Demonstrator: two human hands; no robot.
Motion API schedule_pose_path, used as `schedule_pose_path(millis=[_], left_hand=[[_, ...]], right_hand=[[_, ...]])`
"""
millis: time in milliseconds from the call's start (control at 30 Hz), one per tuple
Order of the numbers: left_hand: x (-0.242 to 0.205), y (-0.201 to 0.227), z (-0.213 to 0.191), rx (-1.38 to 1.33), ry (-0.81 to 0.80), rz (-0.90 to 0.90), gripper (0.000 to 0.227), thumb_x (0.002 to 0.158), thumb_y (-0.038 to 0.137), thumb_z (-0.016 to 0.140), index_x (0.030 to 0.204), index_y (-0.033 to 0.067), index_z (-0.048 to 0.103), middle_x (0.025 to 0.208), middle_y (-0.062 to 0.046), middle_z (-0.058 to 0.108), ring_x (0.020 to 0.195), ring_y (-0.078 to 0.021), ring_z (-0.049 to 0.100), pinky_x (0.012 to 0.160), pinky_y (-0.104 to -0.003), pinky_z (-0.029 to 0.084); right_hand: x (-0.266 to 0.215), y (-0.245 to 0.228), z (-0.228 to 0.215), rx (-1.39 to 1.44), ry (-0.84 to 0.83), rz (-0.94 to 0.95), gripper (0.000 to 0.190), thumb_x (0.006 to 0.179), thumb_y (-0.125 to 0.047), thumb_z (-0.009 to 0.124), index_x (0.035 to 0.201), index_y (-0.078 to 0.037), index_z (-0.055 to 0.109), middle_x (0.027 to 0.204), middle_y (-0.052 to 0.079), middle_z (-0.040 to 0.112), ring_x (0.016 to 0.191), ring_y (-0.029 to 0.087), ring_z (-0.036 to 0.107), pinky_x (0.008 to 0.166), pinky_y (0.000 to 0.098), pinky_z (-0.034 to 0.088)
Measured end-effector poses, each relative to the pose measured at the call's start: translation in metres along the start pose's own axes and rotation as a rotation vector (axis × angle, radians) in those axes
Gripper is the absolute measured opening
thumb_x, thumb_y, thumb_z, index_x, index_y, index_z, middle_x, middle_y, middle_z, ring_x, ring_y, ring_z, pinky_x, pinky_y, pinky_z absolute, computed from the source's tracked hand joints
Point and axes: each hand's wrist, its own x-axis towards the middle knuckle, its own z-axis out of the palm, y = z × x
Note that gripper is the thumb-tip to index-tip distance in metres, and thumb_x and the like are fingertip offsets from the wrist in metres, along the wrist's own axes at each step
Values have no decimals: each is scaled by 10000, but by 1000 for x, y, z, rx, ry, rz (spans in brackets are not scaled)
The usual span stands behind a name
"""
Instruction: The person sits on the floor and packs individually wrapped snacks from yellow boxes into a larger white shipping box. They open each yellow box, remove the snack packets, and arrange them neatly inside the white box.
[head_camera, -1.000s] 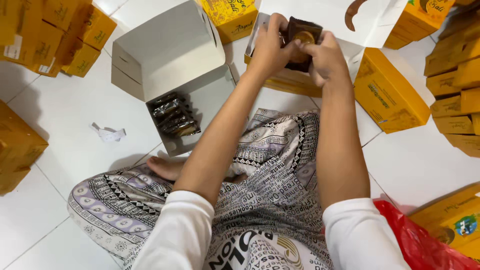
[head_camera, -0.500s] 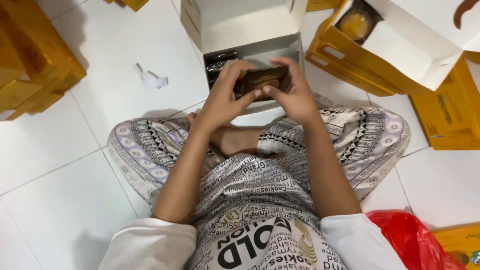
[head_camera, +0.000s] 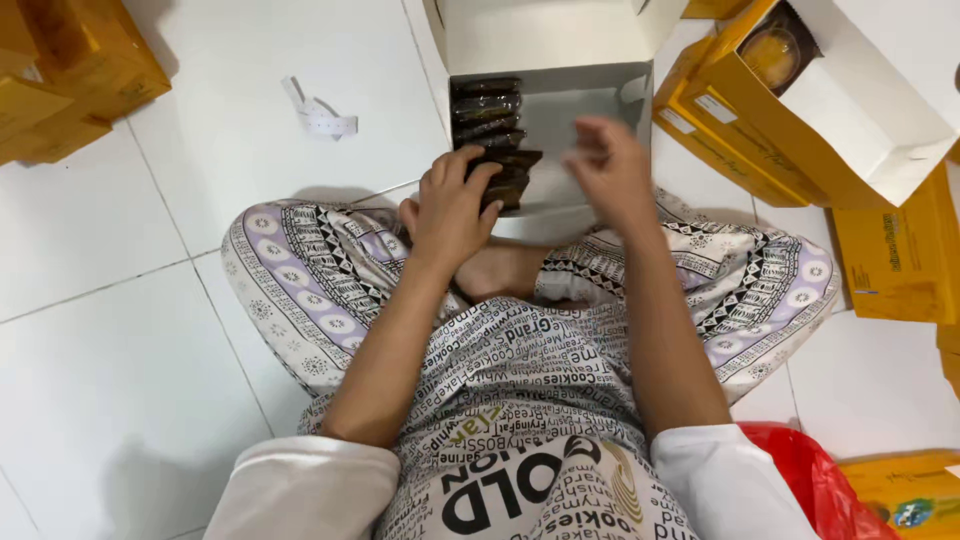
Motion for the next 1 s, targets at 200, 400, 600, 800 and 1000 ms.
schedule_pose_path(millis=[200, 400, 600, 800, 1000], left_hand=[[23, 36, 20, 57, 314, 8, 328, 733, 142, 648, 1030, 54, 539, 1159, -182, 421, 1062, -331, 383, 921, -459, 310], [126, 156, 62, -485, 247, 483, 204, 813, -43, 431, 993, 12, 509, 1049, -140, 521, 1013, -319, 477, 866, -396, 429], [191, 207, 120, 169, 522, 410, 36, 690, 156, 511, 685, 136, 541, 687, -72, 590, 666, -252, 557, 712, -365, 403], [172, 192, 62, -520, -8, 97, 572, 721, 125, 454, 1244, 164, 226, 1171, -121, 570, 946, -436, 525, 729, -550, 367], [79, 97, -16, -577, 29, 465, 349, 645, -69, 580, 920, 144, 549, 825, -58, 477, 755, -223, 495, 592, -312, 375]], right_hand=[[64, 31, -148, -104, 848, -104, 259, 757, 122, 464, 828, -107, 562, 736, 31, 597, 554, 91, 546, 442, 191, 486], [90, 46, -173, -495, 505, 484, 907, 712, -412, 749, 1197, -92, 51, 1067, 63, 565, 891, 205, 581, 751, 309, 483], [62, 14, -158, 439, 891, 619, 527, 563, -539, 343, 914, -181, 504, 934, 38, 560, 831, 183, 558, 713, 275, 433], [13, 2, -156, 182, 752, -74, 467, 644, 146, 662, 1008, -134, 574, 984, 60, 458, 707, 107, 488, 632, 198, 491], [-37, -45, -81, 341, 83, -308, 225, 853, -139, 593, 1018, -61, 460, 1102, 108, 491, 1072, 193, 495, 961, 274, 421]])
